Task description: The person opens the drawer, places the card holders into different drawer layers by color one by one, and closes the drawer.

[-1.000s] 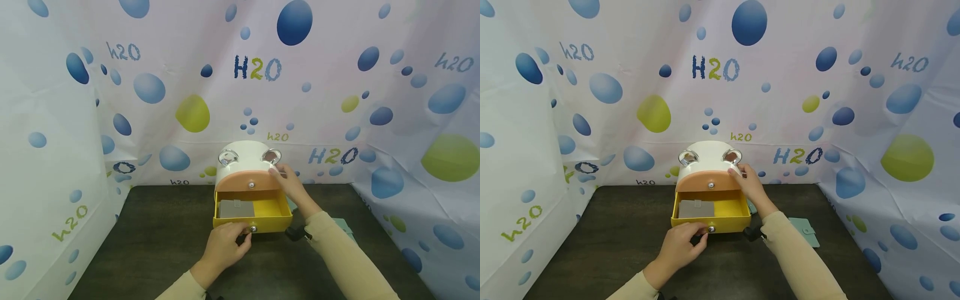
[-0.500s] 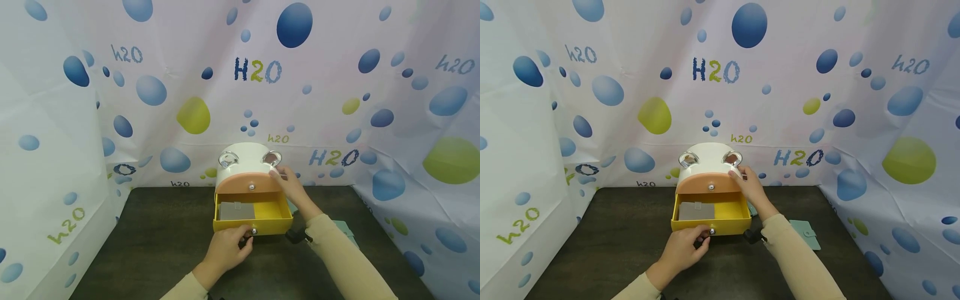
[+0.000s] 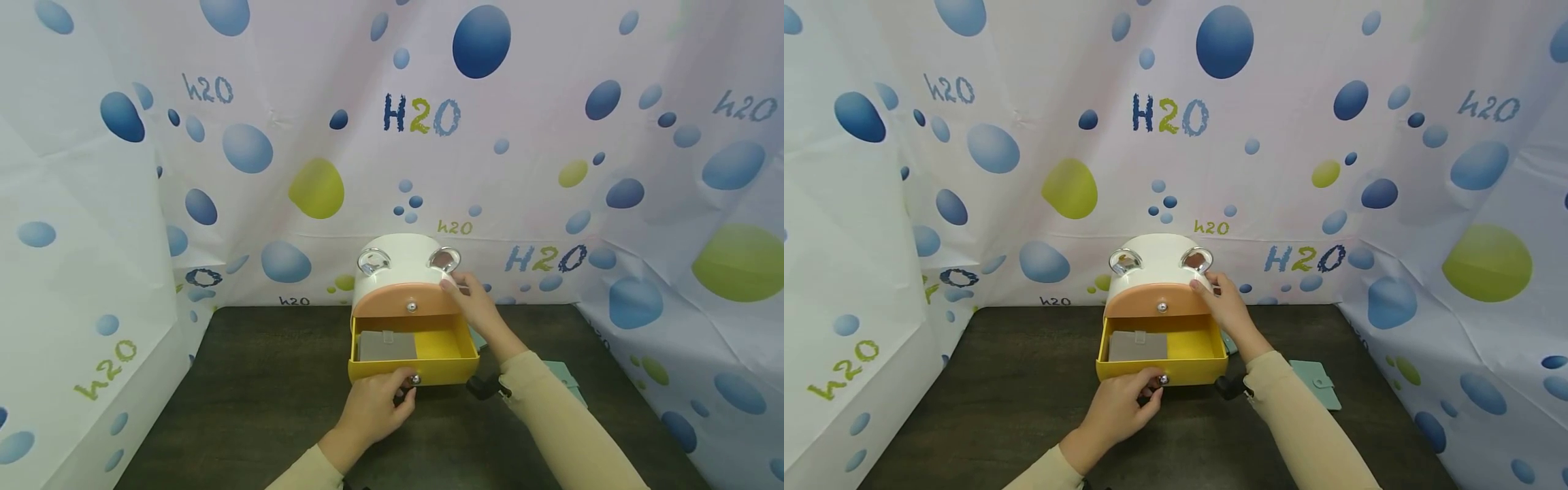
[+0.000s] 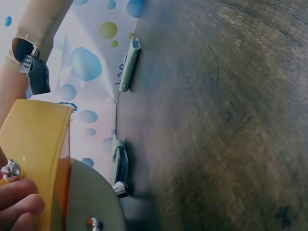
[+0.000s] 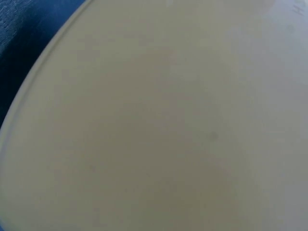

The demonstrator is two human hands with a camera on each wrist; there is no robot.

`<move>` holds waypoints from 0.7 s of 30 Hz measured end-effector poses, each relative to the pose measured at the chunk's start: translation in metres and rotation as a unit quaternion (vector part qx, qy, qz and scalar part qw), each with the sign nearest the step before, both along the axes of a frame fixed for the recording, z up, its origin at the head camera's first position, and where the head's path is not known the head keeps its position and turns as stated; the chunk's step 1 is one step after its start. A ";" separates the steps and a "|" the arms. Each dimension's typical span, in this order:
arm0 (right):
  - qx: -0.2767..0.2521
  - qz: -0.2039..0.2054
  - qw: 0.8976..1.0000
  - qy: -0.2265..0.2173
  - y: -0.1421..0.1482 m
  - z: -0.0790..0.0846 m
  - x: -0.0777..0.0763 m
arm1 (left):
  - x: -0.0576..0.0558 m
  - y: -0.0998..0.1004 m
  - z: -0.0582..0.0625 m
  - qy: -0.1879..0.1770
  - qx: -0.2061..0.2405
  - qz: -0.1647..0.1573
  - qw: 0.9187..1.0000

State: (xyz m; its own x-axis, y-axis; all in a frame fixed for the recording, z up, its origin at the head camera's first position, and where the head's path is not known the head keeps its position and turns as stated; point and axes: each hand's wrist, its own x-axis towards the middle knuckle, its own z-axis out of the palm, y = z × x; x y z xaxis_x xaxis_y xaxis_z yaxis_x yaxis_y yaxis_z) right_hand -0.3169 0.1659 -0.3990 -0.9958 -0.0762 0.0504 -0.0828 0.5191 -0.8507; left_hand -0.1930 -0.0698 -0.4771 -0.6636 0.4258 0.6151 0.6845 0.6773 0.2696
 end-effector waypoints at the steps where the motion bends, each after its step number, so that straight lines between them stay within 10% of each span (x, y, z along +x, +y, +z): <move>1: 0.000 -0.001 1.000 0.001 0.000 0.000 0.000 | 0.000 0.001 -0.001 0.002 0.003 0.002 1.000; 21: 0.000 -0.001 1.000 0.006 0.000 0.001 0.002 | -0.002 0.012 -0.014 0.055 0.054 0.062 0.995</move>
State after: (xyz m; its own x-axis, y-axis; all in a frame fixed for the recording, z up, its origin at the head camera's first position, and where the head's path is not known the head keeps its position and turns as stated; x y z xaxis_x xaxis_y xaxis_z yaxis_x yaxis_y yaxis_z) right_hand -0.3153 0.1660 -0.3984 -0.9953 -0.0734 0.0630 -0.0921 0.5198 -0.8493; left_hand -0.1948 -0.0576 -0.4913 -0.6339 0.2725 0.7238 0.6261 0.7303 0.2734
